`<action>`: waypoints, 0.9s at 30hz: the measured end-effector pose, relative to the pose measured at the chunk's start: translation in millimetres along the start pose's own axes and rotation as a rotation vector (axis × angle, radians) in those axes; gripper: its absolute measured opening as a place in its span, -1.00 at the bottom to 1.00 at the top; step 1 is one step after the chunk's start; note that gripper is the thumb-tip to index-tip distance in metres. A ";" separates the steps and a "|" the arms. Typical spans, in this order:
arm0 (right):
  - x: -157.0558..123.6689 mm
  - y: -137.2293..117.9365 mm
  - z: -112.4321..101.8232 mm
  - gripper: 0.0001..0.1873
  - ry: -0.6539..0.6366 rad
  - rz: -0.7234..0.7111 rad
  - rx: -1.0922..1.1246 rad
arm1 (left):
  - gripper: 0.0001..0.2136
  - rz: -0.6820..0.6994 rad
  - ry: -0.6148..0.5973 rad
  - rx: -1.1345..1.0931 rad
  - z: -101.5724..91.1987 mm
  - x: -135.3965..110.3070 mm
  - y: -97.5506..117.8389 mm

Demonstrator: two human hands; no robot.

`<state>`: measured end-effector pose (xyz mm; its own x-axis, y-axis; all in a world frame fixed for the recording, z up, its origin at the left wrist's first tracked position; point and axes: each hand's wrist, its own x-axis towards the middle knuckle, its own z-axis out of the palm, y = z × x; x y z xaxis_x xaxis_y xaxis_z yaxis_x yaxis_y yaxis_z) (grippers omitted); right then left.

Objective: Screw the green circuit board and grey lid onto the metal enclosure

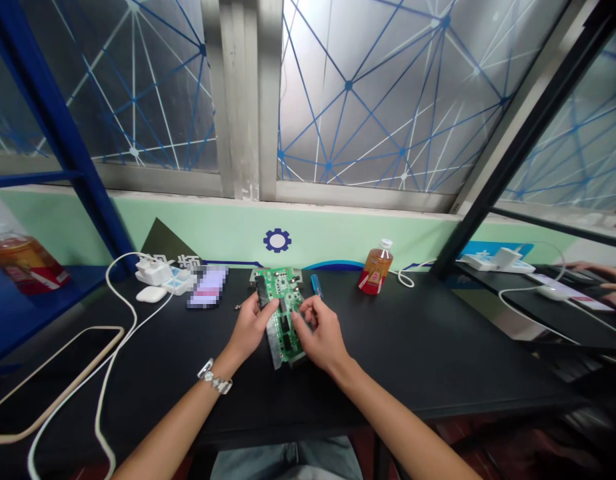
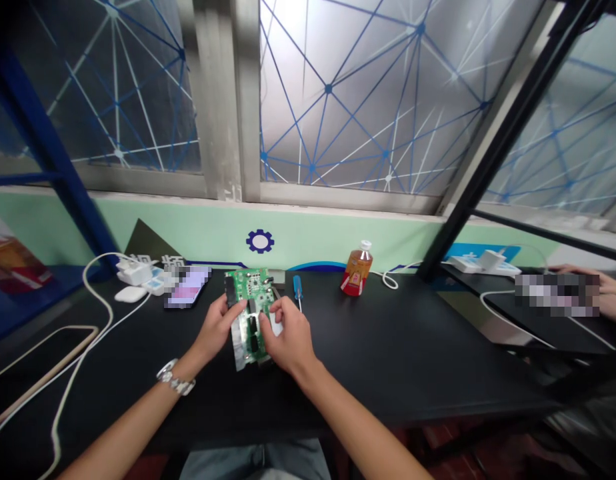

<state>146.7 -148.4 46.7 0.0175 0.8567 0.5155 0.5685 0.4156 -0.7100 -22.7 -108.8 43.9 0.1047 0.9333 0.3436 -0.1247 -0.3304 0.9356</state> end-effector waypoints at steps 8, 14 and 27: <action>45.6 6.5 7.3 -0.76 -0.347 0.088 0.372 | -0.66 -0.007 -0.246 -0.097 5.3 25.8 7.7; 67.9 24.2 12.1 -0.62 -0.510 0.263 0.710 | -0.66 0.069 -0.141 -0.004 8.5 42.0 -2.1; 56.0 29.4 8.4 -0.62 -0.288 0.146 0.692 | -0.57 0.040 -0.256 0.112 7.7 20.2 -16.4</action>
<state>157.5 -85.6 50.7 -0.2161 0.9242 0.3148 -0.0695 0.3071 -0.9492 -10.9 -85.6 36.2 0.3498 0.8579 0.3764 -0.0252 -0.3930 0.9192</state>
